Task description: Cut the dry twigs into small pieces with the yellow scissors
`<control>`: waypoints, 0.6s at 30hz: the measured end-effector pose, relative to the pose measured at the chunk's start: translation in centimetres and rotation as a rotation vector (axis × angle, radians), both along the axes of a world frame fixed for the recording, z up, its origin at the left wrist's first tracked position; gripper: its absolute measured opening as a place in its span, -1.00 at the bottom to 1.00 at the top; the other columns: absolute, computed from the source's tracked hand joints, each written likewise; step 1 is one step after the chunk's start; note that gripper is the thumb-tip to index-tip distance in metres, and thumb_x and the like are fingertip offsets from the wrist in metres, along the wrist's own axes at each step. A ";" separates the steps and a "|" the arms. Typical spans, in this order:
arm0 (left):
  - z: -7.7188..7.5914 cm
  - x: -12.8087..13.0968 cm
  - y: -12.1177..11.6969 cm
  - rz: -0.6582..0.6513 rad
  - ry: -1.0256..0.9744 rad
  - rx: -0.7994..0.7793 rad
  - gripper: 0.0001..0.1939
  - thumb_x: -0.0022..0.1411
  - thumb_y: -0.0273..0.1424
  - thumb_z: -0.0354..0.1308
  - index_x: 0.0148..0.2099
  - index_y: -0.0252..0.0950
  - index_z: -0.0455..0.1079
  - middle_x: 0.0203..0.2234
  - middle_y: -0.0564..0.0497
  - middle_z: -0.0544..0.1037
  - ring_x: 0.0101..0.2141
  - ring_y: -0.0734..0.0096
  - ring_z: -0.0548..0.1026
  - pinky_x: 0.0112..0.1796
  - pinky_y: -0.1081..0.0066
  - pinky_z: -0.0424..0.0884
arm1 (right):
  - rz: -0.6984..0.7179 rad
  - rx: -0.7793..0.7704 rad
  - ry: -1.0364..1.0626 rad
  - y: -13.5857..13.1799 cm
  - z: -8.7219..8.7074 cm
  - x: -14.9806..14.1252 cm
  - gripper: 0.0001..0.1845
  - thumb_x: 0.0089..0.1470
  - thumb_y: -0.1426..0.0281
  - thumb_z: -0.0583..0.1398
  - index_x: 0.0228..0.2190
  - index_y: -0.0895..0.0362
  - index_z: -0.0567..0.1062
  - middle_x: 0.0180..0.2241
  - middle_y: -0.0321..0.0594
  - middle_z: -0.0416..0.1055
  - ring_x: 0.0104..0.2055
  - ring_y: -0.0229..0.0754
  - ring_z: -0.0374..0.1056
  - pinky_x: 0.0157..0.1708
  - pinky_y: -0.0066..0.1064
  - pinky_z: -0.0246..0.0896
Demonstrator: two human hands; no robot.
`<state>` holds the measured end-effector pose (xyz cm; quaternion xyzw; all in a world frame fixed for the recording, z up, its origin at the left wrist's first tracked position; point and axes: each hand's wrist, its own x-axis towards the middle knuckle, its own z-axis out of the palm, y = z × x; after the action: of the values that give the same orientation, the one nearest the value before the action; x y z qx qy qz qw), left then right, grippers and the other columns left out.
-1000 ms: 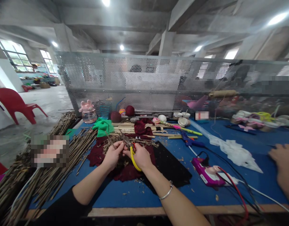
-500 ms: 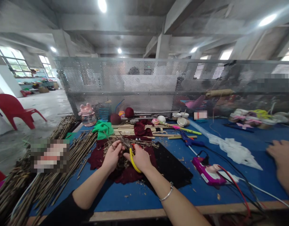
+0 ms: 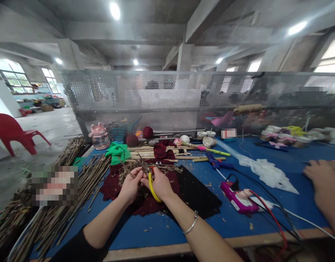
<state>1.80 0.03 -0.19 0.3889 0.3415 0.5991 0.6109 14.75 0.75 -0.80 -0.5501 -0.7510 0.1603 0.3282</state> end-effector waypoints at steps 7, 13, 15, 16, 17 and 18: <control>0.2 0.1 -0.2 0.038 0.052 -0.004 -0.62 -0.08 -0.19 0.21 -0.28 -0.35 0.29 -0.57 0.07 0.42 -0.62 0.62 0.29 -0.57 0.58 0.16 | 0.009 0.112 -0.050 0.0 0.7 0.1 -0.67 -0.10 0.20 0.16 -0.35 0.13 0.21 -0.36 -0.18 0.29 -0.32 -0.17 0.24 -0.35 -0.40 0.10; 0.5 0.0 -0.3 0.069 0.039 0.054 -0.68 -0.04 -0.20 0.19 -0.32 -0.34 0.29 -0.58 0.08 0.41 -0.59 0.62 0.28 -0.53 0.59 0.18 | 0.068 0.150 -0.045 0.0 0.8 -0.2 -0.64 -0.10 0.19 0.17 -0.32 0.15 0.22 -0.31 -0.14 0.27 -0.25 -0.13 0.22 -0.26 -0.35 0.11; 0.5 0.0 -0.3 0.076 0.053 0.059 -0.69 -0.04 -0.19 0.19 -0.35 -0.34 0.29 -0.59 0.08 0.40 -0.60 0.62 0.27 -0.54 0.59 0.17 | 0.067 0.157 -0.050 0.0 0.7 -0.1 -0.63 -0.11 0.20 0.18 -0.31 0.15 0.23 -0.31 -0.14 0.27 -0.24 -0.13 0.22 -0.25 -0.34 0.11; 0.5 0.0 -0.3 0.073 0.055 0.057 -0.69 -0.04 -0.19 0.19 -0.36 -0.34 0.29 -0.59 0.08 0.40 -0.60 0.62 0.27 -0.53 0.59 0.17 | 0.064 0.161 -0.049 0.0 0.6 -0.1 -0.63 -0.11 0.20 0.18 -0.31 0.15 0.23 -0.30 -0.14 0.27 -0.24 -0.12 0.22 -0.26 -0.33 0.11; 0.5 0.0 -0.3 0.067 0.051 0.054 -0.68 -0.05 -0.19 0.19 -0.37 -0.33 0.29 -0.59 0.08 0.40 -0.59 0.62 0.28 -0.53 0.59 0.17 | 0.061 0.164 -0.046 0.0 0.6 -0.1 -0.63 -0.11 0.21 0.18 -0.31 0.15 0.23 -0.31 -0.14 0.27 -0.25 -0.13 0.22 -0.26 -0.34 0.11; 0.4 0.0 -0.3 0.058 0.042 0.049 -0.68 -0.05 -0.19 0.19 -0.36 -0.33 0.28 -0.59 0.08 0.40 -0.59 0.61 0.28 -0.53 0.59 0.18 | 0.061 0.167 -0.041 0.0 0.6 -0.1 -0.63 -0.12 0.21 0.18 -0.31 0.15 0.23 -0.31 -0.15 0.27 -0.26 -0.13 0.22 -0.27 -0.34 0.12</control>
<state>1.83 -0.29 0.26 0.4059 0.3507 0.6166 0.5763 14.69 0.79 -0.23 -0.5010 -0.7846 0.0958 0.3526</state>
